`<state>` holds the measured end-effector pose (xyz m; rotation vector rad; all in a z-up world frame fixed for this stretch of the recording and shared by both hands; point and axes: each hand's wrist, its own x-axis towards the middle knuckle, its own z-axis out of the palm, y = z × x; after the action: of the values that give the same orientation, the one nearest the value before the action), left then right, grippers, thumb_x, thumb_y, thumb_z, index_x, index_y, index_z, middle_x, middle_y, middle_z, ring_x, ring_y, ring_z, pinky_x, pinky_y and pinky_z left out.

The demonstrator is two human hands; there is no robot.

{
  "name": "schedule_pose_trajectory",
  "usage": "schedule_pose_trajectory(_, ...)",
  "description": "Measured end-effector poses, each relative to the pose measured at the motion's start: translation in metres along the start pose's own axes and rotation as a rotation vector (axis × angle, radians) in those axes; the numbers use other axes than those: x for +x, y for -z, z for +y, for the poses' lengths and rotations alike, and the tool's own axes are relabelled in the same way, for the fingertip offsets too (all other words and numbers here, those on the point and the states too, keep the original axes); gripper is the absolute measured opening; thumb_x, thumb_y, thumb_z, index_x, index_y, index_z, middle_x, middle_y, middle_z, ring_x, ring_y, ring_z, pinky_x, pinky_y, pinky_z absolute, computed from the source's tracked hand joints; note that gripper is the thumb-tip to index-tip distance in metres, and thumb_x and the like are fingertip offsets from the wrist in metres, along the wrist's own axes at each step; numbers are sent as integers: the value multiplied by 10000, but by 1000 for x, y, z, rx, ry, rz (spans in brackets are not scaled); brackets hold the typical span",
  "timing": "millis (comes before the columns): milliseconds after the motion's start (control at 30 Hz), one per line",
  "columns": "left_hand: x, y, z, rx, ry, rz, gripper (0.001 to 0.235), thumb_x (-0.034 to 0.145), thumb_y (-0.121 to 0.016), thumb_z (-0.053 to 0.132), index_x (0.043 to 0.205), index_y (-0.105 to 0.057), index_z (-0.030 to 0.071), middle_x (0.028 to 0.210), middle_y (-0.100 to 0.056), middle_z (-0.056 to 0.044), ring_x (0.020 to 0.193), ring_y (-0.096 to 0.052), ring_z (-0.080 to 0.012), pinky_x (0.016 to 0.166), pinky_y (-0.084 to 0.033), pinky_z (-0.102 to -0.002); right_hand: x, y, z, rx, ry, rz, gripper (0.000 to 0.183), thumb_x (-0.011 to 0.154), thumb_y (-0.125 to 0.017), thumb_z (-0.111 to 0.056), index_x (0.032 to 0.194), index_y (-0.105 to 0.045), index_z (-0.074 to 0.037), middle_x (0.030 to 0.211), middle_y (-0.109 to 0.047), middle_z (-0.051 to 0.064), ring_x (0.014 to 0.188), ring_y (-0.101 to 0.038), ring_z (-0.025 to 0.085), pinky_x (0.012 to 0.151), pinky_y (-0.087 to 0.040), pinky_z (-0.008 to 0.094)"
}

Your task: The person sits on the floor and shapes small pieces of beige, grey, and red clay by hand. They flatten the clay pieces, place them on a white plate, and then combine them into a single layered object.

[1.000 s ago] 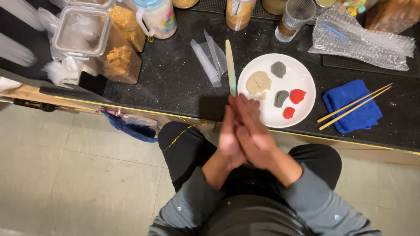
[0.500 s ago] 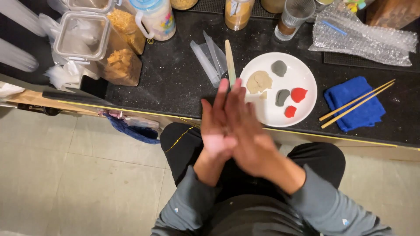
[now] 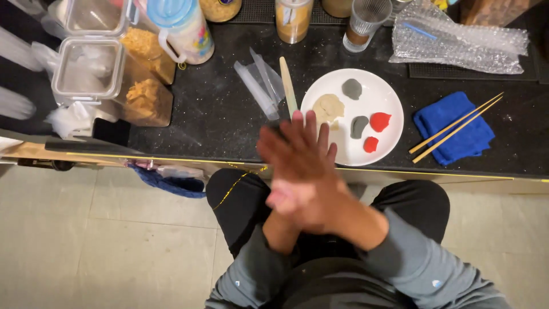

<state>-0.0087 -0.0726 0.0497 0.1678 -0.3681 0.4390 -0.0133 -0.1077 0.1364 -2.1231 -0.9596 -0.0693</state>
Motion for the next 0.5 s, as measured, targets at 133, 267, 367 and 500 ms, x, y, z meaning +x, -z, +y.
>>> schedule_pose_trajectory(133,19,-21,50,-194,611,197,853,956,-400,638,1670,-54,326,1747,-47,98,1607,-56,-160,1314,-61,-409,-6,4,17,201,-112,-24,619,1120,-259,-394,1643,-169,-77,1738,-130,103,1637,-18,334,1333,6,496)
schedule_pose_trajectory(267,29,30,27,131,468,433,693,1056,-206,628,1663,-133,300,1729,-115,16,1571,-152,-191,1302,-78,-372,-16,-29,9,422,-302,346,484,1115,-327,-273,1540,-414,-59,1597,-391,175,1529,-322,336,1292,-249,467)
schedule_pose_trajectory(367,57,15,8,472,563,637,651,1030,-264,624,1631,-193,383,1713,-107,39,1227,-332,-184,970,-254,-248,-2,-39,32,854,-715,759,381,1089,-425,-190,1431,-541,-68,1408,-626,181,1302,-595,335,1110,-462,503)
schedule_pose_trajectory(500,86,68,18,1744,-69,-81,478,970,-664,429,1360,-582,165,1393,-557,-40,1362,-525,-283,1169,-336,-447,-35,-34,93,1405,-958,931,253,1075,-593,-247,1243,-618,-60,860,-539,69,705,-562,198,615,-485,345)
